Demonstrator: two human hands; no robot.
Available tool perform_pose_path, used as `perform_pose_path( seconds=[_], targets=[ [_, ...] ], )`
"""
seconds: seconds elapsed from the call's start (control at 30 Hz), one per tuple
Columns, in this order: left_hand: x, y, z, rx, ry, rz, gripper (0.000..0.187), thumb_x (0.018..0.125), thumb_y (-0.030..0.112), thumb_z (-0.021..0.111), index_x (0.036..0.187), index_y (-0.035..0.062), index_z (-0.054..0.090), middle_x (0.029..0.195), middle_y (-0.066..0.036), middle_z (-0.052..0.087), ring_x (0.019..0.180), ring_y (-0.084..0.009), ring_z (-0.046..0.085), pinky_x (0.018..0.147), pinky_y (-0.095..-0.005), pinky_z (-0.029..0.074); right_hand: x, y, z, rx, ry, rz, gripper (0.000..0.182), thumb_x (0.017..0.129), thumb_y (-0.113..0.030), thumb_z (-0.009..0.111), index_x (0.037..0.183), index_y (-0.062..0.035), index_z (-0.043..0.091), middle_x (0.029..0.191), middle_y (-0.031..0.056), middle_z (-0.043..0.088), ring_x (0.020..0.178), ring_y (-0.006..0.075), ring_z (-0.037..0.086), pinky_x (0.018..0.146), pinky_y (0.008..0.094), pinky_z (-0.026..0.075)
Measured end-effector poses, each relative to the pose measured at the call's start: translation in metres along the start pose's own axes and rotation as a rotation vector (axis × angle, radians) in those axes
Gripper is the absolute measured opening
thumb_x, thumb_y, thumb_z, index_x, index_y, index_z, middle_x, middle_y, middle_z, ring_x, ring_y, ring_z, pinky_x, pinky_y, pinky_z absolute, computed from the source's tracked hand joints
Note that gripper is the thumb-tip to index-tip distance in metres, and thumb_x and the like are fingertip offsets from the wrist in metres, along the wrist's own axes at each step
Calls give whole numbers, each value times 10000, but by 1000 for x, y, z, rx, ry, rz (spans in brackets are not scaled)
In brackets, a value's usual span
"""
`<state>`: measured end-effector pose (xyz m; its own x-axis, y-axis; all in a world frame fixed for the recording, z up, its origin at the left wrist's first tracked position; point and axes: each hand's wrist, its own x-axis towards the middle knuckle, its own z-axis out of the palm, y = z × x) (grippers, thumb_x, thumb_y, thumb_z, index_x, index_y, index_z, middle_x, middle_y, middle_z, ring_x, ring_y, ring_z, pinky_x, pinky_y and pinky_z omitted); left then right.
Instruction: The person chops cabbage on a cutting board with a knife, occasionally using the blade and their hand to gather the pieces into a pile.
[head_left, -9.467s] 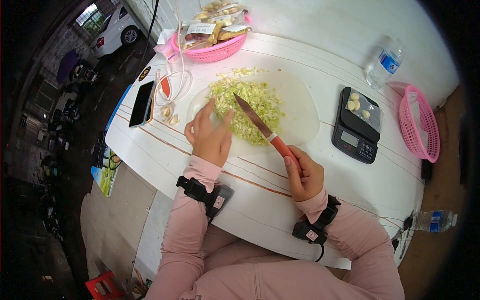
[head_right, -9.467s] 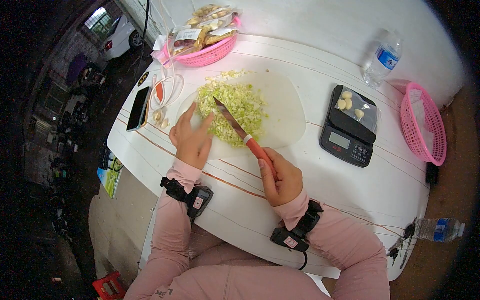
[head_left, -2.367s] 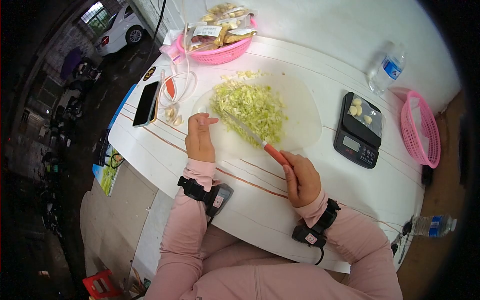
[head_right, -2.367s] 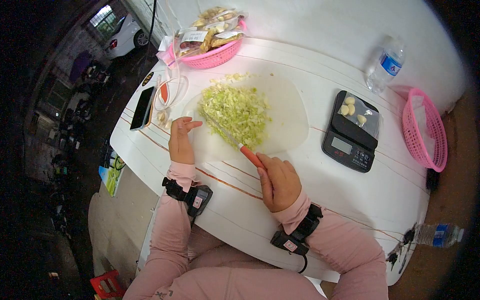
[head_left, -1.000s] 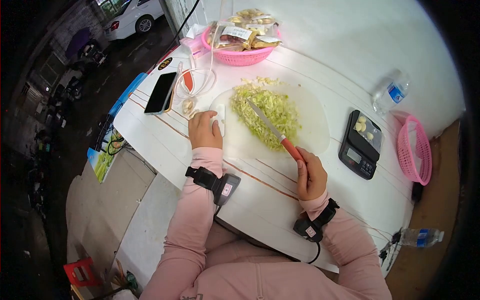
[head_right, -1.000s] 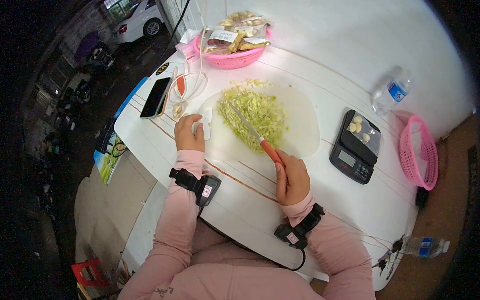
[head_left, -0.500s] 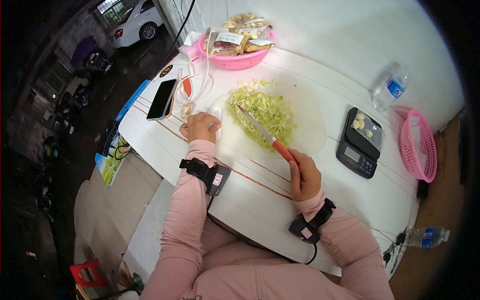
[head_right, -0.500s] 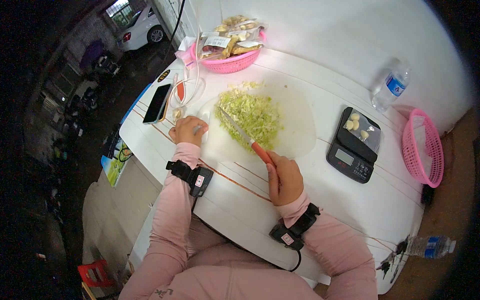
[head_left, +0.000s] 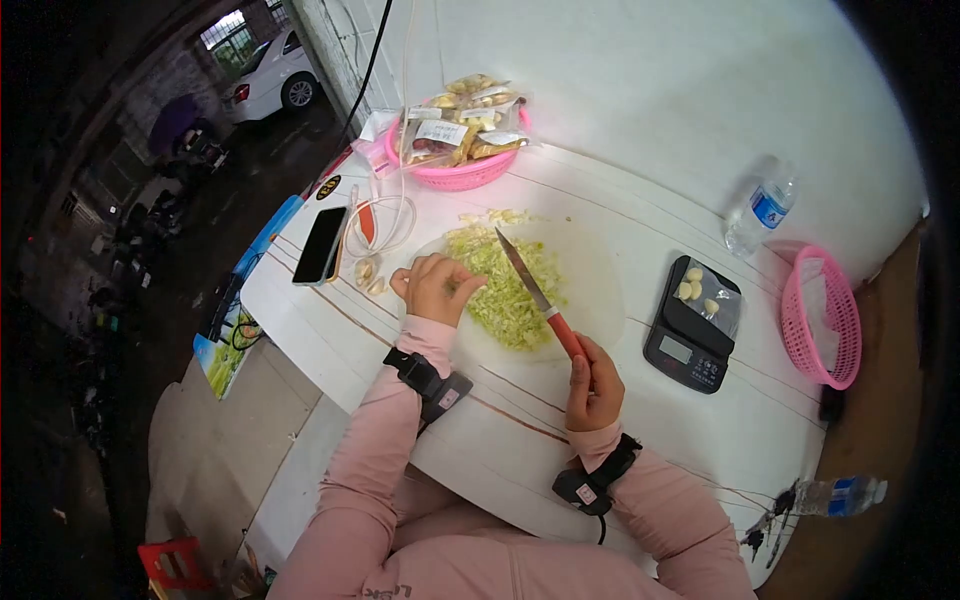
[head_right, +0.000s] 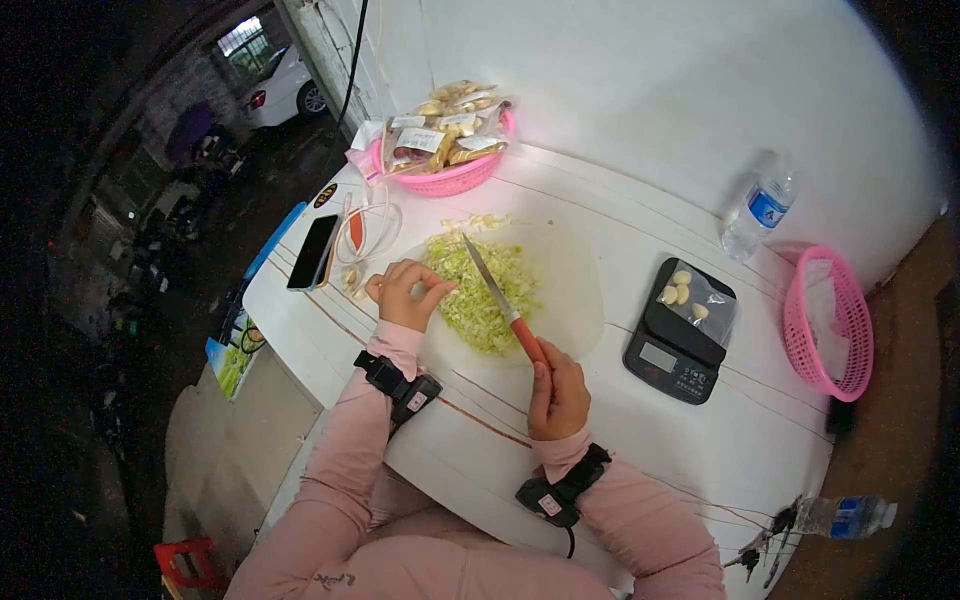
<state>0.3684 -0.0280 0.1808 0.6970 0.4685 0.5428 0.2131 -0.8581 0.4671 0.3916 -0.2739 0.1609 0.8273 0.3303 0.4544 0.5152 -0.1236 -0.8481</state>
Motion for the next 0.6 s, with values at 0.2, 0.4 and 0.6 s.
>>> perform_pose_path(
  seconds=[0.2,0.4,0.6],
  targets=[
    [8,-2,5,-38,120,144,102,775,247,758,803,175,690,918,36,642,940,-172,562,897,-428,232,0,0,0,47,-14,47,250,976,-66,505,1194,20,591,1012,178,651,872,306,626,793,340,495],
    [22,0,-2,-87,89,142,125,787,220,758,869,152,693,931,34,646,930,-142,577,903,-399,215,-1,5,-1,40,24,51,254,985,-70,485,1193,27,592,1015,190,650,882,302,631,803,338,495],
    [20,0,16,-204,108,109,120,800,224,746,858,159,664,927,39,647,933,-153,572,905,-386,247,1,18,-3,34,106,73,281,1012,-122,475,1223,29,584,892,74,584,770,151,532,696,252,423]
  ],
)
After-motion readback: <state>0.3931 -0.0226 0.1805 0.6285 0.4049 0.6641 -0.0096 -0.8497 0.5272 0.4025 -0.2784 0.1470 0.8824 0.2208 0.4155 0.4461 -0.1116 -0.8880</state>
